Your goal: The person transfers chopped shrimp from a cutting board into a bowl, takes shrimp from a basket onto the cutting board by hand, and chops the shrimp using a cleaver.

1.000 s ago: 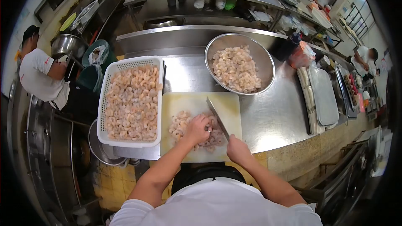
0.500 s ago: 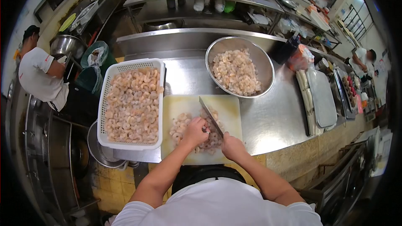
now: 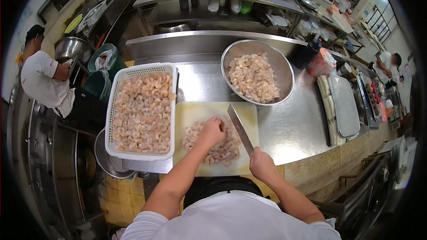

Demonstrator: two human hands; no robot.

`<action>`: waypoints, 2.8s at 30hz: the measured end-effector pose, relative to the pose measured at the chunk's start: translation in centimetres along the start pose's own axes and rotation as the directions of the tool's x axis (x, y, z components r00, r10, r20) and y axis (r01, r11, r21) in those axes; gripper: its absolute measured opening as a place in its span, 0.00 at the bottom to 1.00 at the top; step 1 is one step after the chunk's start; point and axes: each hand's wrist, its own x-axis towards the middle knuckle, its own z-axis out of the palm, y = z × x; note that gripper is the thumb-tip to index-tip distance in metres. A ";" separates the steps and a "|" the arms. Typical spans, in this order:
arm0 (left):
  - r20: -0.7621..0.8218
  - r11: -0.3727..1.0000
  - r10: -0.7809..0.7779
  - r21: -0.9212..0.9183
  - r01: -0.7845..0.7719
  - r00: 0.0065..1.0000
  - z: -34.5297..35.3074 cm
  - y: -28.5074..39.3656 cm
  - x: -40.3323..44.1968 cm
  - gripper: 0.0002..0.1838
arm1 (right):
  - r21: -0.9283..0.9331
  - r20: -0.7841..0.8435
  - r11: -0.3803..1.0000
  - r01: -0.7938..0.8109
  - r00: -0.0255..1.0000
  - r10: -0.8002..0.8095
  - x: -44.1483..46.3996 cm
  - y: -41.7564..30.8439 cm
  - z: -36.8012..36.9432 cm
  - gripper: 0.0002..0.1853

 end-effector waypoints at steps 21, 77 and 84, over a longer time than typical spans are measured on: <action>-0.043 0.997 -0.002 -0.074 -0.001 0.999 -1.3 0.0 -2.7 0.07 | -0.021 -0.002 0.995 0.098 0.995 -0.098 6.9 0.6 3.2 0.09; -0.359 0.992 0.112 -0.019 -0.127 0.927 -2.2 -1.4 -7.6 0.05 | 0.010 0.023 0.980 0.198 0.980 -0.198 4.5 -3.2 1.1 0.12; -0.354 0.994 0.052 -0.071 -0.083 0.934 -2.4 -0.7 -7.5 0.06 | -0.036 0.004 0.986 0.165 0.986 -0.165 5.7 -0.9 3.6 0.10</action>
